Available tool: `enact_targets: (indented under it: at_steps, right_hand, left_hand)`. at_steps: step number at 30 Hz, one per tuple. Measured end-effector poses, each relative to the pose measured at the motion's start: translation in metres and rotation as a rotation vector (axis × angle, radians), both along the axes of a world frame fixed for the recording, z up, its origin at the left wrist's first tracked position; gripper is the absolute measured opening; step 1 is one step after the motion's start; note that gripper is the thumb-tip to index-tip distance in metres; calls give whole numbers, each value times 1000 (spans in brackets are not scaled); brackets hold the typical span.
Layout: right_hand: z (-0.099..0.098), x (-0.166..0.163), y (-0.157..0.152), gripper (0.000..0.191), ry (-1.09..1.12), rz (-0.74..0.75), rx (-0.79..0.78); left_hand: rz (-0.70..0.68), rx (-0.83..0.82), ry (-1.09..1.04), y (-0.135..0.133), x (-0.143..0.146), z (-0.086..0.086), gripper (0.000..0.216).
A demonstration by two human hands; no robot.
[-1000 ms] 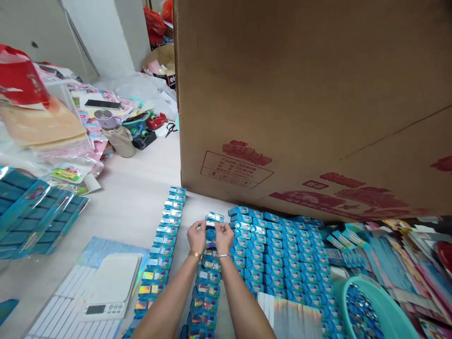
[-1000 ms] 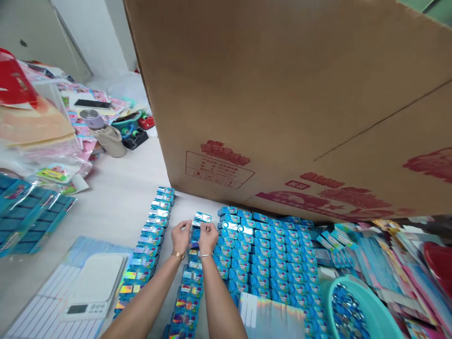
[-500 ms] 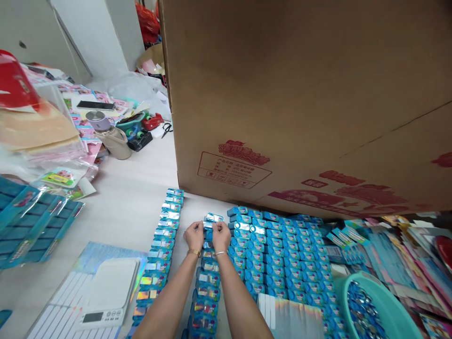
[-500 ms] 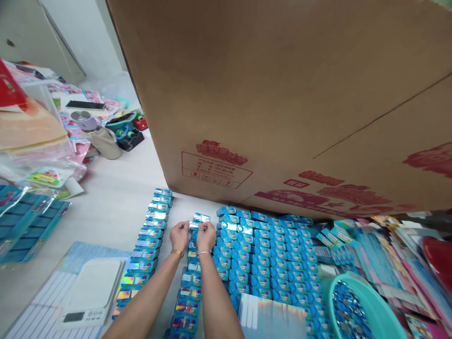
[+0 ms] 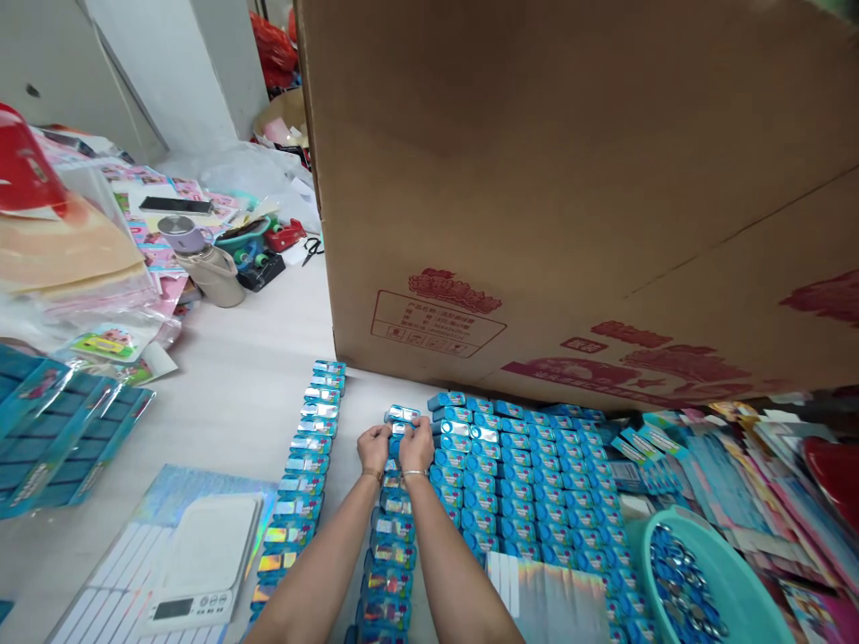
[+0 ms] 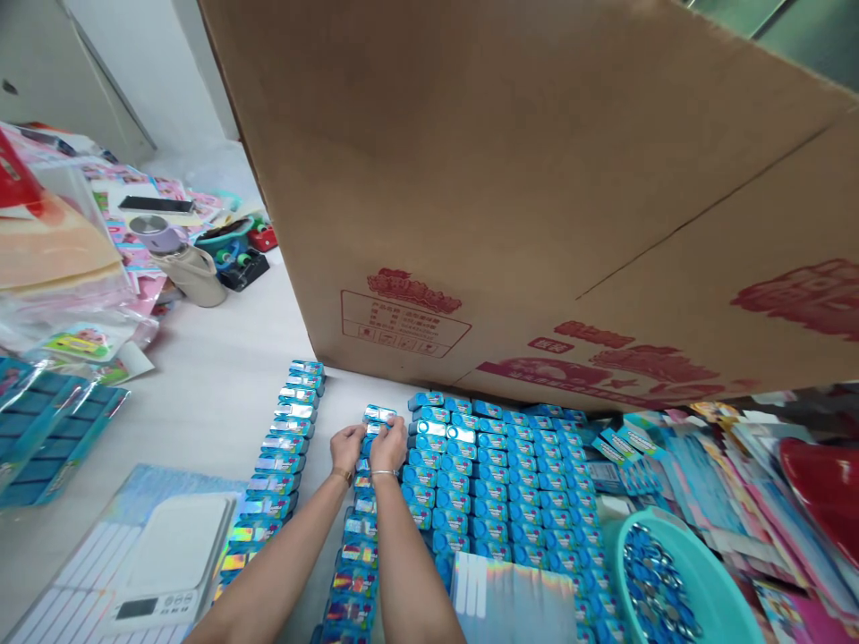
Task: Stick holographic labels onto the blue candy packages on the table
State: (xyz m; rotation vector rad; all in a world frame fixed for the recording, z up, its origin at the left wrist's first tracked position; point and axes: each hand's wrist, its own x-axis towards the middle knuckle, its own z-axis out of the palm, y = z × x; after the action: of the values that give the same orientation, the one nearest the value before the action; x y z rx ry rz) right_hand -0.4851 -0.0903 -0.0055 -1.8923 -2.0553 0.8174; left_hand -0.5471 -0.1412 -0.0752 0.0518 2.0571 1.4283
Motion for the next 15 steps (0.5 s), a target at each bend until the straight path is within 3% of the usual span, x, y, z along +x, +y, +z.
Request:
enact_targets:
  at_steps: [4,9,15]
  right_hand:
    - [3,-1,4,17,-48,-30,-52]
    - [7,0,18,38,-122,-30,-152]
    - [13,16,30,36,-164,8,-225]
  left_hand:
    - [55,-12,-56,2,3,-7,30]
    - [79,4,-116,0,-2,-13,38]
    - [55,15,-129,1,-4,-13,31]
